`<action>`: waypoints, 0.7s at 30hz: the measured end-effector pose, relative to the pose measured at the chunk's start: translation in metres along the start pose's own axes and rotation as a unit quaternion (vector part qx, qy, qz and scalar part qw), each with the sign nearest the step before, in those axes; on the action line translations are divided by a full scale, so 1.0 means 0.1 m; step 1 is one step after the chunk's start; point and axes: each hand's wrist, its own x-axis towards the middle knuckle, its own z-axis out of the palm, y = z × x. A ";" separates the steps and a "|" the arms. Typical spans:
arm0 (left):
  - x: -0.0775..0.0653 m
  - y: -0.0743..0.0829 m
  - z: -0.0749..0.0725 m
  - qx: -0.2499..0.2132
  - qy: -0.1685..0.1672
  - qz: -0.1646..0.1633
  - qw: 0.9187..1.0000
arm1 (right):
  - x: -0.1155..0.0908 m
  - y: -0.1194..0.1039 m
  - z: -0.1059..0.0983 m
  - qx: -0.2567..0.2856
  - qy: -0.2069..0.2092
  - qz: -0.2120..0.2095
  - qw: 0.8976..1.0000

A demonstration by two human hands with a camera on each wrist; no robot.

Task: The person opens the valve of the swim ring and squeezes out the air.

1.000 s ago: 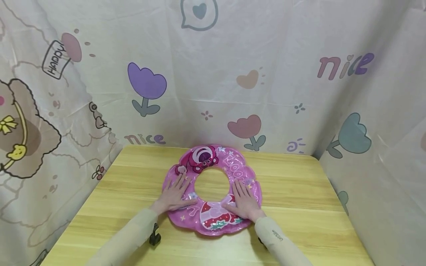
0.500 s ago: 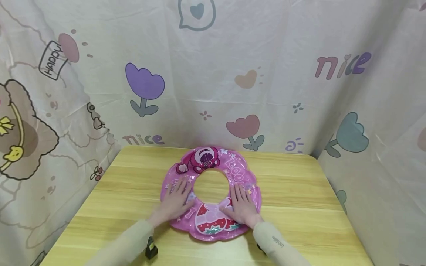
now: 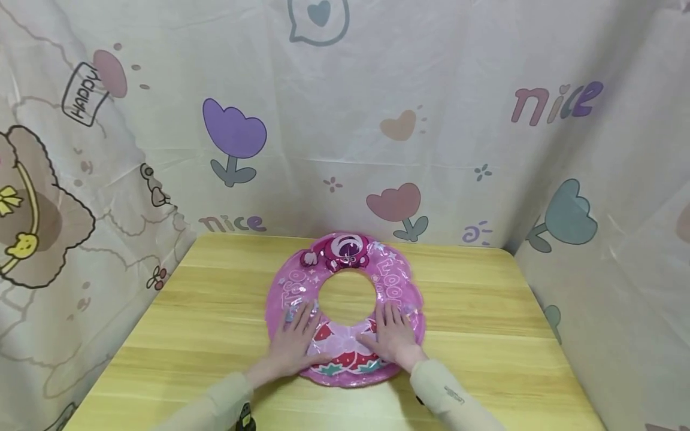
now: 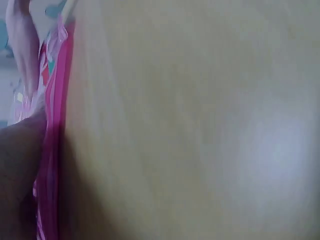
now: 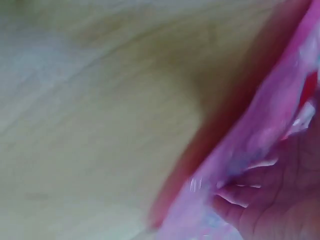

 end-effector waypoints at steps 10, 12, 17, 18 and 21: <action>0.14 -0.44 -0.11 0.063 0.134 -0.057 0.987 | -0.17 -0.25 -0.36 0.097 -0.033 -0.076 0.992; 0.10 -0.35 -0.14 0.030 0.131 -0.057 0.989 | -0.10 -0.19 -0.44 0.155 -0.010 -0.107 0.982; -0.04 -0.01 -0.12 -0.099 0.036 -0.040 0.994 | 0.15 0.25 -0.52 0.120 0.160 -0.135 0.970; -0.06 0.02 -0.09 -0.110 0.015 -0.040 0.993 | 0.18 0.35 -0.50 0.097 0.178 -0.130 0.971; -0.07 -0.02 0.01 -0.102 -0.012 -0.034 0.994 | 0.24 0.58 -0.44 0.060 0.164 -0.124 0.977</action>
